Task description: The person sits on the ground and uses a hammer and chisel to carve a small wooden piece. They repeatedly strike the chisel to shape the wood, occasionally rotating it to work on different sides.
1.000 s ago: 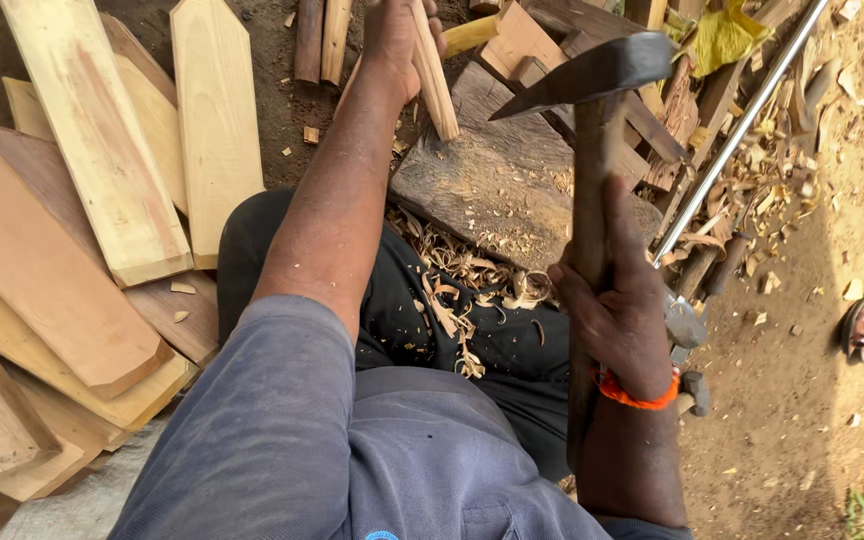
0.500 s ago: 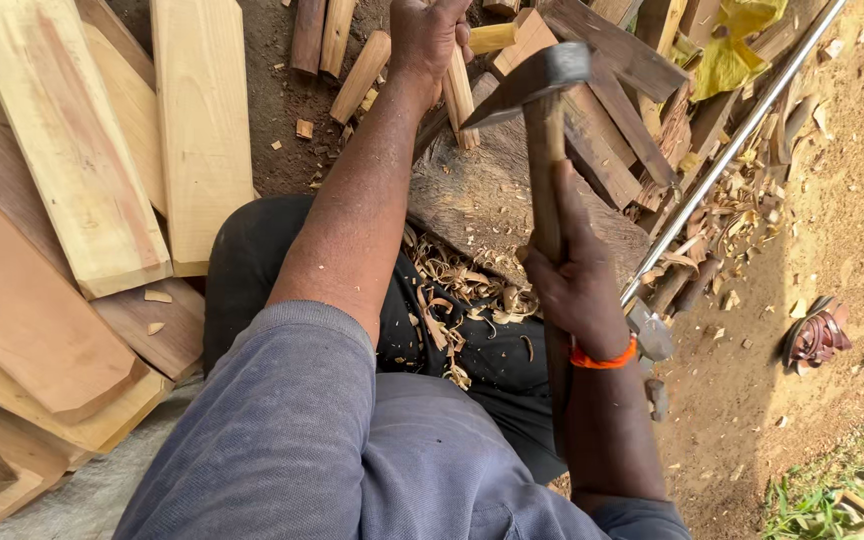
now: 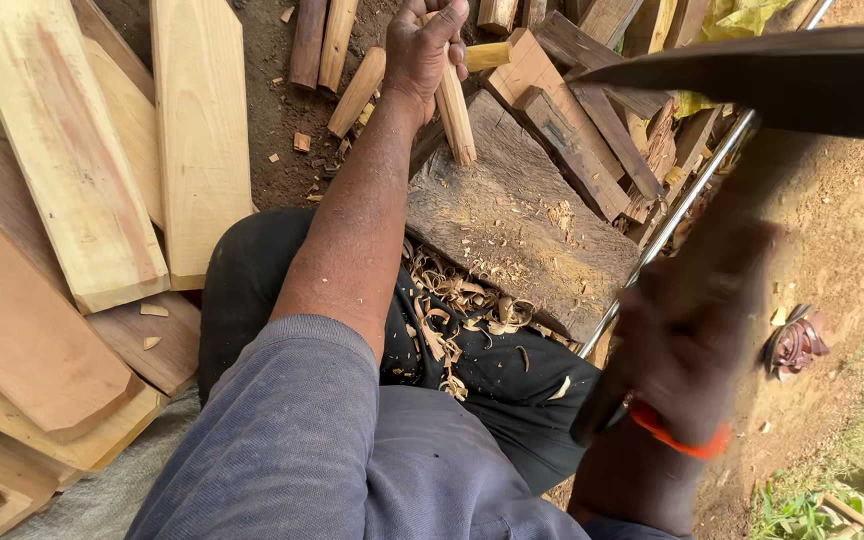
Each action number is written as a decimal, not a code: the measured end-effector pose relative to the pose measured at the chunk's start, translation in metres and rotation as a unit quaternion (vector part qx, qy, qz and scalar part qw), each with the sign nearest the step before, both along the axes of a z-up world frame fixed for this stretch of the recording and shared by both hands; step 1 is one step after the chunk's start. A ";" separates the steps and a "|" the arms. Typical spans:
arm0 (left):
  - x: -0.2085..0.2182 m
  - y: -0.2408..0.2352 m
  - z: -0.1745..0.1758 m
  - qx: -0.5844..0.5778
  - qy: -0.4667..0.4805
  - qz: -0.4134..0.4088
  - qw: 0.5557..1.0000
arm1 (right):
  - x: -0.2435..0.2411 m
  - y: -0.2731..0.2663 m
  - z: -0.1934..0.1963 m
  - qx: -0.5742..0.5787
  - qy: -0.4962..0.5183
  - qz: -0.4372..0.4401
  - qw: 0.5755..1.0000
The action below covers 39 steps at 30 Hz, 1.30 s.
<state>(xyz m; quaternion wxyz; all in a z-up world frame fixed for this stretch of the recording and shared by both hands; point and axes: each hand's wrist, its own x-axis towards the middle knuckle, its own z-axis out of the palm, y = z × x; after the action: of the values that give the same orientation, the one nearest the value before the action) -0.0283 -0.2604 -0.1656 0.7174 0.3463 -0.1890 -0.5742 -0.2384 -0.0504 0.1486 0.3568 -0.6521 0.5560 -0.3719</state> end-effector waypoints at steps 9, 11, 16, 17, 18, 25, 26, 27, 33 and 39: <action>0.031 -0.003 0.017 0.019 0.153 -0.105 0.982 | -0.004 -0.016 -0.096 0.142 0.183 0.106 0.967; 0.039 -0.010 0.023 0.073 0.111 -0.075 0.988 | 0.002 -0.018 -0.098 0.067 0.173 0.139 0.973; -0.002 -0.018 0.028 0.174 -0.044 0.029 0.983 | 0.037 -0.019 -0.062 0.180 0.167 0.071 0.967; -0.008 -0.020 0.027 0.174 -0.073 0.038 0.981 | 0.040 -0.019 -0.050 0.146 0.165 0.092 0.971; -0.010 -0.019 0.023 0.178 -0.099 0.048 0.978 | 0.039 -0.019 -0.039 0.115 0.164 0.117 0.973; 0.003 -0.015 0.004 0.094 -0.014 -0.002 0.995 | -0.053 0.009 0.026 -0.100 -0.089 0.027 0.991; 0.001 -0.015 0.003 0.096 -0.024 -0.002 0.995 | -0.060 0.007 0.027 -0.095 -0.085 0.030 0.991; -0.001 -0.014 0.003 0.097 -0.034 -0.002 0.995 | -0.059 0.004 0.028 -0.090 -0.081 0.034 0.992; 0.004 -0.015 0.009 0.079 -0.016 0.007 0.997 | 0.063 -0.032 -0.022 -0.037 0.173 0.210 0.962; 0.008 -0.012 0.000 0.044 -0.028 0.012 0.999 | -0.017 -0.007 0.006 0.023 0.012 0.049 0.998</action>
<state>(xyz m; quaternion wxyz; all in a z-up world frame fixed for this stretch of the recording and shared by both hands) -0.0199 -0.2724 -0.1660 0.7031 0.3956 -0.1792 -0.5631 -0.2553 -0.0572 0.1548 0.3823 -0.6747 0.5363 -0.3332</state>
